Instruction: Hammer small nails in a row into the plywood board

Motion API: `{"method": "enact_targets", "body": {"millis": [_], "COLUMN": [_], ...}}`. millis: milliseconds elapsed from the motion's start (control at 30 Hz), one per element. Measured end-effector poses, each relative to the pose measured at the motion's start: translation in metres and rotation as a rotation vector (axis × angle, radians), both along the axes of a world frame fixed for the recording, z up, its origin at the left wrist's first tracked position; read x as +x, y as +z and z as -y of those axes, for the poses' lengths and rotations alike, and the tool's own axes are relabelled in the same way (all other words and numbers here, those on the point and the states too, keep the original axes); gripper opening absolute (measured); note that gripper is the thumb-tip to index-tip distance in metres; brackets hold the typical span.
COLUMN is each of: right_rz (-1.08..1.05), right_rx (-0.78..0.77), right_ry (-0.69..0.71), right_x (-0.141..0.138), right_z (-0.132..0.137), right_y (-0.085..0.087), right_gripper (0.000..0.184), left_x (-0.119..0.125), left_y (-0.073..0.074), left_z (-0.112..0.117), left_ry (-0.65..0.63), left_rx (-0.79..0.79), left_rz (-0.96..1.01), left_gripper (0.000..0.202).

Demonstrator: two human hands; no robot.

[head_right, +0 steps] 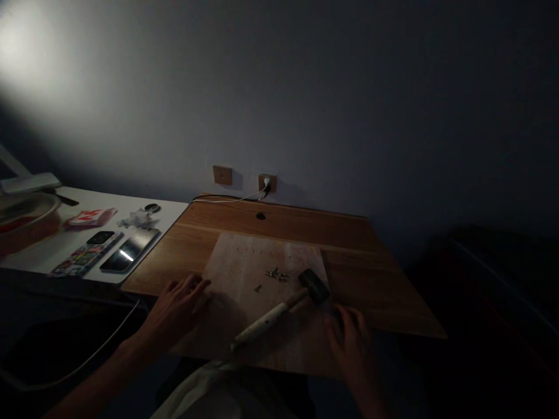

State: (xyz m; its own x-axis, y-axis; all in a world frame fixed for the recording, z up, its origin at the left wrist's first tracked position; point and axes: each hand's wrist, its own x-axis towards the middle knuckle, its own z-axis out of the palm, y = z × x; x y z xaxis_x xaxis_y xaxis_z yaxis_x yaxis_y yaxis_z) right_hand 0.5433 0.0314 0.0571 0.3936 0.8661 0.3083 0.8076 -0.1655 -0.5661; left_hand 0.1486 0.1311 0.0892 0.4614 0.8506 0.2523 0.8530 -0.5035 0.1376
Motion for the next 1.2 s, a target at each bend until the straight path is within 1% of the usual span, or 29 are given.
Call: {"method": "enact_targets", "body": {"millis": [33,67,100,133,167,200,267,333,400,467,533,600,700,733,767,833,900,967,1000,1067,1167,1200], "right_rz": [0.030,0.018,-0.010,-0.042,-0.066,-0.077,-0.105,-0.140,-0.204,-0.295,-0.392,-0.486,-0.744,-0.855,-0.957,-1.081,-1.098,-1.048,-1.005,-0.920,-0.870,-0.874], "right_rx": [0.023,0.005,-0.031,-0.077,-0.157,-0.238,-0.315,-0.326,-0.311,-0.285,-0.244,-0.210,-0.189,-0.183,-0.176,-0.158,-0.136,-0.105,-0.096,-0.097,-0.087,-0.072], "right_ry": [0.002,0.028,0.087,0.157,0.231,0.284,0.351,0.343,0.310,0.286,0.271,0.233,0.104,0.062,0.039,0.035,0.046,0.008,-0.018,-0.046,-0.045,-0.052], "right_x": [-0.010,-0.023,-0.036,-0.049,-0.061,-0.072,-0.088,-0.096,-0.098,-0.097,-0.093,-0.089,-0.079,-0.075,-0.072,-0.065,-0.059,-0.054,-0.051,-0.046,-0.042,-0.042], "right_z": [0.000,-0.001,-0.002,-0.005,-0.008,-0.011,-0.020,-0.028,-0.034,-0.035,-0.031,-0.024,-0.015,-0.014,-0.014,-0.019,-0.027,-0.036,-0.040,-0.047,-0.053,-0.054], "right_y": [0.004,0.008,0.012,0.016,0.020,0.024,0.028,0.029,0.029,0.029,0.028,0.026,0.021,0.020,0.020,0.023,0.028,0.031,0.030,0.026,0.017,0.015], "right_gripper": [0.049,0.048,0.048,0.049,0.051,0.053,0.053,0.051,0.047,0.042,0.038,0.034,0.032,0.036,0.046,0.072,0.094,0.103,0.102,0.095,0.081,0.079], "left_x": [0.008,0.018,0.029,0.041,0.054,0.066,0.087,0.102,0.112,0.118,0.124,0.131,0.140,0.142,0.144,0.146,0.147,0.149,0.152,0.160,0.182,0.192], "left_y": [0.004,0.008,0.010,0.012,0.012,0.011,0.009,0.007,0.007,0.009,0.009,0.008,0.005,0.003,0.002,0.002,0.003,0.005,0.006,0.005,-0.002,-0.006], "left_z": [-0.003,-0.007,-0.011,-0.015,-0.019,-0.023,-0.032,-0.040,-0.046,-0.049,-0.051,-0.051,-0.051,-0.051,-0.051,-0.051,-0.055,-0.065,-0.073,-0.093,-0.129,-0.140], "left_ry": [-0.022,-0.060,-0.111,-0.167,-0.231,-0.289,-0.416,-0.567,-0.697,-0.760,-0.777,-0.789,-0.813,-0.817,-0.823,-0.837,-0.847,-0.820,-0.789,-0.691,-0.527,-0.507], "left_rx": [0.009,0.011,0.005,-0.006,-0.019,-0.029,-0.030,-0.009,0.044,0.118,0.164,0.165,0.169,0.184,0.198,0.212,0.191,0.122,0.069,-0.064,-0.251,-0.296], "left_rz": [-0.009,-0.007,0.001,0.013,0.027,0.036,0.012,-0.057,-0.131,-0.183,-0.209,-0.218,-0.206,-0.197,-0.190,-0.177,-0.150,-0.080,-0.025,0.126,0.403,0.465], "left_gripper": [0.027,0.027,0.027,0.027,0.026,0.024,0.023,0.021,0.016,0.013,0.014,0.014,0.016,0.017,0.017,0.016,0.014,0.016,0.018,0.020,0.025,0.027]}}
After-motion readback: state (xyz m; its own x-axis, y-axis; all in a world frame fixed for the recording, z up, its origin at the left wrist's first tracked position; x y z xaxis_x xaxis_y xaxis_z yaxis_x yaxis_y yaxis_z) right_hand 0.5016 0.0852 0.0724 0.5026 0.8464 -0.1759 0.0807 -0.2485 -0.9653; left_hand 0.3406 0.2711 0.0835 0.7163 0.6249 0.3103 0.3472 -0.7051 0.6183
